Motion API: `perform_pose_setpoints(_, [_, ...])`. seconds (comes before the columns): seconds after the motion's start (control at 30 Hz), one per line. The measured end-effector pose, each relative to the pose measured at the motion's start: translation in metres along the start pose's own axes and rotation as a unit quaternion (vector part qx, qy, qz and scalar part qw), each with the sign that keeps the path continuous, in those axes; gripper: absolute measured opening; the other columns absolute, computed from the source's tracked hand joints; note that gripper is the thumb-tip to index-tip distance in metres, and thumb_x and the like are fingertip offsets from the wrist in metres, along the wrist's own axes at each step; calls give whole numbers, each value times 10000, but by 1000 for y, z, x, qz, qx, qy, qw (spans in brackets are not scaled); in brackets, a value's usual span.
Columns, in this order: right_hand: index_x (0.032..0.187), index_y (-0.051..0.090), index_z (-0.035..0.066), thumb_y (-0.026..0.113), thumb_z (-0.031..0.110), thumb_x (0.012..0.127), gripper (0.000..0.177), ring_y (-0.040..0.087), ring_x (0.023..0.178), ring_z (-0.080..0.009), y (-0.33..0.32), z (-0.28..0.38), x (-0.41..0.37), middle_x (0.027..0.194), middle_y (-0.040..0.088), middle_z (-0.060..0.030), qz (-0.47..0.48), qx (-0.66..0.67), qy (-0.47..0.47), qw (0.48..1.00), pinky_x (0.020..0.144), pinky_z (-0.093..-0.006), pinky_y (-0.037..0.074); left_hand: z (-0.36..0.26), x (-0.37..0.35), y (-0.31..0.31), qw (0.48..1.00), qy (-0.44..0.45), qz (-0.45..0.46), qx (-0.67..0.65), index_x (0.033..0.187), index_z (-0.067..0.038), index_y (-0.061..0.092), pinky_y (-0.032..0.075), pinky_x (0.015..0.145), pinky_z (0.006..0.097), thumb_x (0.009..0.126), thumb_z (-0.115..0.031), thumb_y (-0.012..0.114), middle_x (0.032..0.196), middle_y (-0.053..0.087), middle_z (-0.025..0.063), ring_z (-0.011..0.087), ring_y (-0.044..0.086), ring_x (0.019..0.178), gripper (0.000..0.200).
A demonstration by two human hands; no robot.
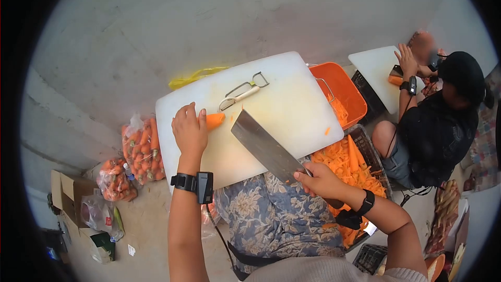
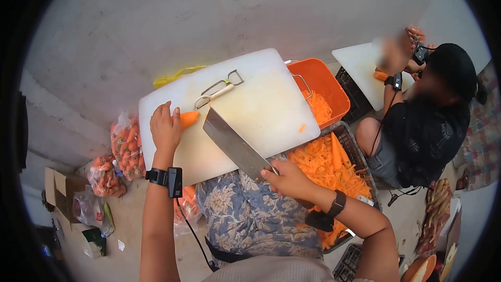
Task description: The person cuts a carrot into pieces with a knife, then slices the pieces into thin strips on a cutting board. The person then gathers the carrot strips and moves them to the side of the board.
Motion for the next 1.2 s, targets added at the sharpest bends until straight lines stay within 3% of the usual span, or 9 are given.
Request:
perform_pose_setpoints(0.13, [965, 613, -10, 590, 333, 1006, 346, 546, 471, -83, -4, 0, 8, 608, 571, -13, 36, -53, 38, 997, 444, -237, 451, 21, -34, 6, 999, -20, 37, -17, 1281, -23, 589, 349, 1067, 510, 950, -335, 605, 1269, 573, 177, 339, 500, 1252, 455])
perform_pose_setpoints(0.2, [978, 613, -16, 593, 319, 1001, 336, 543, 464, -88, -12, -3, 15, 606, 569, -19, 31, -57, 49, 997, 426, -250, 446, 21, -45, 12, 998, 27, -46, -20, 1309, -25, 558, 323, 1092, 516, 909, -348, 648, 1326, 529, 176, 355, 439, 1311, 522])
perform_pose_setpoints(0.4, [943, 594, -50, 615, 314, 988, 367, 540, 444, -110, -60, 2, 18, 588, 559, -40, -34, -84, 79, 993, 398, -267, 435, 26, -53, 24, 997, 36, -71, -14, 1312, -36, 532, 306, 1106, 525, 844, -366, 712, 1362, 488, 162, 364, 396, 1336, 600])
perform_pose_setpoints(0.6, [885, 597, -37, 640, 285, 965, 335, 563, 440, -147, -155, -15, 25, 603, 593, -78, -235, -147, 70, 958, 399, -293, 443, 22, -55, 18, 996, 35, -70, -41, 1282, -47, 550, 304, 1109, 505, 789, -372, 760, 1336, 516, 129, 336, 405, 1325, 627])
perform_pose_setpoints(0.77, [983, 642, -66, 591, 270, 950, 342, 692, 616, -269, -199, -5, 40, 780, 690, -188, -425, -345, 98, 831, 560, -397, 538, 20, -56, 10, 995, 26, -77, -57, 1244, -50, 573, 326, 1085, 483, 727, -356, 809, 1286, 547, 109, 323, 438, 1287, 645])
perform_pose_setpoints(0.87, [963, 652, -64, 601, 252, 944, 321, 668, 557, -251, -221, -57, 64, 710, 667, -171, -424, -338, -36, 839, 524, -386, 523, 16, -55, 0, 994, 13, -53, -90, 1215, -55, 588, 352, 1048, 469, 685, -334, 838, 1253, 564, 101, 314, 466, 1249, 649])
perform_pose_setpoints(0.9, [930, 658, -54, 613, 239, 945, 297, 618, 477, -203, -158, 4, 32, 626, 629, -128, -386, -232, 9, 893, 468, -349, 489, 14, -59, -2, 994, 11, -29, -104, 1199, -60, 597, 362, 1029, 463, 661, -330, 851, 1235, 575, 91, 304, 479, 1229, 653])
perform_pose_setpoints(1.0, [912, 651, -45, 632, 250, 948, 298, 561, 424, -148, -112, 8, 32, 565, 588, -77, -306, -175, -46, 935, 424, -302, 445, -2, -71, -6, 993, 29, -19, -112, 1180, -70, 609, 371, 1004, 454, 644, -334, 859, 1208, 589, 79, 295, 490, 1209, 647])
perform_pose_setpoints(1.2, [888, 633, -39, 626, 300, 965, 347, 549, 424, -124, -52, 14, 48, 564, 589, -56, -201, -151, -57, 966, 418, -276, 437, -31, -100, -11, 985, 78, 32, -152, 1242, -59, 585, 385, 1017, 457, 680, -323, 842, 1240, 568, 93, 306, 505, 1208, 672])
Point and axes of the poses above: each hand's wrist, its own x-axis towards the middle knuckle, its own y-axis out of the palm, z = x × y, the point moved 1 cm from there along x, towards the middle knuckle
